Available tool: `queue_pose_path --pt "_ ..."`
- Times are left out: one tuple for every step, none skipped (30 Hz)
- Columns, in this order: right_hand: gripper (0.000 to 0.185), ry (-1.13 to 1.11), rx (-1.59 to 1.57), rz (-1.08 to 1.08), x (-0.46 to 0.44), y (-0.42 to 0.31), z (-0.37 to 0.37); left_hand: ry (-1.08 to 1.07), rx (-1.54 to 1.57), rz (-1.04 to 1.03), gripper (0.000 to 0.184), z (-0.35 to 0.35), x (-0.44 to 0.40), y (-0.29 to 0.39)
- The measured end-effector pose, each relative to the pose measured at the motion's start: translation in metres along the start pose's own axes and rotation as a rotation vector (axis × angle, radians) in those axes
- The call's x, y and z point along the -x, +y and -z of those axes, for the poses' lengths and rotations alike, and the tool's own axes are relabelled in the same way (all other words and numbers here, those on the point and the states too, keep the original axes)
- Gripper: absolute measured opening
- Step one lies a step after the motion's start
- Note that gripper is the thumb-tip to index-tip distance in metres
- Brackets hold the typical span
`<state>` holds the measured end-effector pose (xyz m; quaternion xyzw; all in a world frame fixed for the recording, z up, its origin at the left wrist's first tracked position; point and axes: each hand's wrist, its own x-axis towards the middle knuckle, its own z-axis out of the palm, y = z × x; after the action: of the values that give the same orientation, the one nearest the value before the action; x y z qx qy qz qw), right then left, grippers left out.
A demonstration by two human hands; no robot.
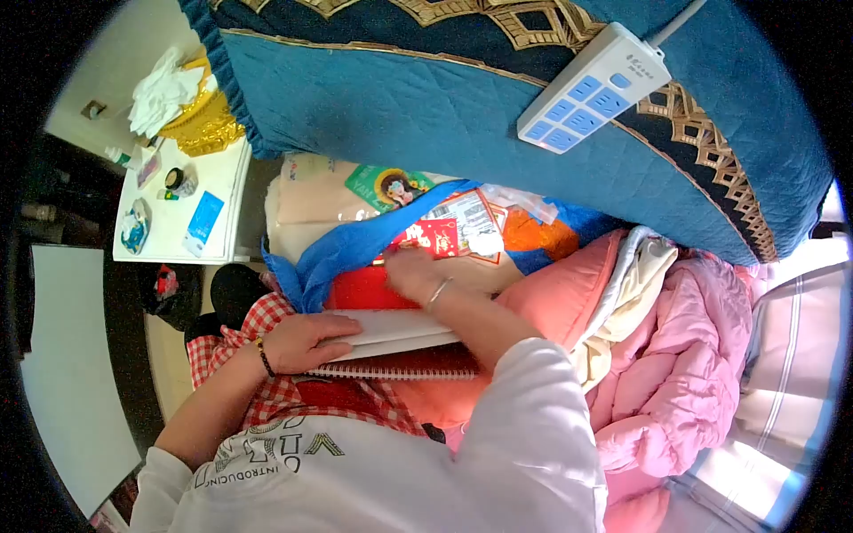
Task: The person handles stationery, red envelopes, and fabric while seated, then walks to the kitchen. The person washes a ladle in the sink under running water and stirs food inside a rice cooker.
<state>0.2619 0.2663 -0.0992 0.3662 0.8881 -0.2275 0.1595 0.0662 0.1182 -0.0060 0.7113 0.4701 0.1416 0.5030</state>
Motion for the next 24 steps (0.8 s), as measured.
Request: queue_pose_path --pt "0.029 -0.042 0.042 0.080 0.005 -0.009 -0.006 -0.005 0.002 -0.003 0.036 -0.002 0.001 -0.004" --pt "0.027 -0.088 0.083 0.160 0.010 -0.013 -0.010 0.003 -0.008 -0.031 0.036 -0.006 0.001 -0.008" --pt "0.027 -0.091 0.083 0.156 0.014 -0.009 -0.011 0.014 -0.018 -0.062 0.036 -0.008 0.001 -0.010" --pt "0.026 -0.018 -0.003 0.141 0.019 -0.002 -0.010 0.014 -0.017 -0.067 0.036 -0.008 0.001 -0.009" --pt "0.025 0.055 -0.087 0.128 0.024 0.006 -0.008 0.014 -0.015 -0.053 0.036 -0.006 0.001 -0.008" --pt "0.025 0.054 -0.084 0.125 0.026 0.014 -0.004 0.014 -0.012 -0.037 0.035 -0.006 0.001 -0.006" --pt "0.024 0.124 -0.104 0.050 0.027 0.023 0.001 0.014 -0.010 -0.040 0.035 -0.005 0.001 -0.004" --pt "0.024 0.197 -0.126 -0.025 0.027 0.033 0.007 0.010 -0.011 -0.023 0.035 -0.003 0.001 -0.003" --pt "0.024 0.200 -0.127 -0.027 0.028 0.041 0.010 0.005 -0.014 -0.006 0.035 -0.002 0.001 -0.002" --pt "0.027 0.231 -0.159 -0.063 0.029 0.050 0.012 0.004 -0.017 -0.006 0.035 -0.002 0.001 -0.003" --pt "0.029 0.260 -0.192 -0.098 0.029 0.058 0.015 0.030 -0.015 -0.015 0.035 -0.005 0.002 -0.006" --pt "0.029 0.258 -0.193 -0.097 0.027 0.066 0.019 0.056 -0.011 -0.022 0.035 -0.007 0.002 -0.008" --pt "0.029 0.280 -0.241 -0.144 0.025 0.073 0.023 0.056 -0.008 -0.019 0.035 -0.009 0.003 -0.009" --pt "0.030 0.301 -0.289 -0.189 0.022 0.079 0.026 0.067 -0.013 -0.033 0.035 -0.010 0.003 -0.011" --pt "0.030 0.298 -0.292 -0.187 0.020 0.082 0.031 0.077 -0.019 -0.047 0.035 -0.010 0.003 -0.012" --pt "0.028 0.384 -0.372 -0.185 0.020 0.082 0.040 0.077 -0.019 -0.042 0.035 -0.009 0.003 -0.011" --pt "0.027 0.469 -0.454 -0.183 0.019 0.082 0.049 0.081 -0.015 -0.044 0.035 -0.008 0.004 -0.010" --pt "0.027 0.467 -0.458 -0.182 0.017 0.083 0.057 0.084 -0.011 -0.046 0.034 -0.008 0.004 -0.009" --pt "0.025 0.493 -0.349 -0.144 0.016 0.084 0.066 0.083 -0.011 -0.043 0.034 -0.008 0.005 -0.009" --pt "0.023 0.520 -0.237 -0.106 0.015 0.085 0.074 0.086 -0.003 -0.048 0.034 -0.009 0.004 -0.010" --pt "0.023 0.519 -0.237 -0.106 0.014 0.087 0.080 0.089 0.005 -0.054 0.034 -0.009 0.004 -0.011" --pt "0.022 0.582 -0.135 -0.098 0.013 0.088 0.084 0.089 0.007 -0.054 0.034 -0.010 0.003 -0.011" --pt "0.021 0.641 -0.033 -0.088 0.013 0.088 0.086 0.084 0.013 -0.060 0.034 -0.010 0.003 -0.012" --pt "0.020 0.604 0.085 -0.131 0.014 0.087 0.088 0.078 0.018 -0.066 0.034 -0.011 0.004 -0.012"
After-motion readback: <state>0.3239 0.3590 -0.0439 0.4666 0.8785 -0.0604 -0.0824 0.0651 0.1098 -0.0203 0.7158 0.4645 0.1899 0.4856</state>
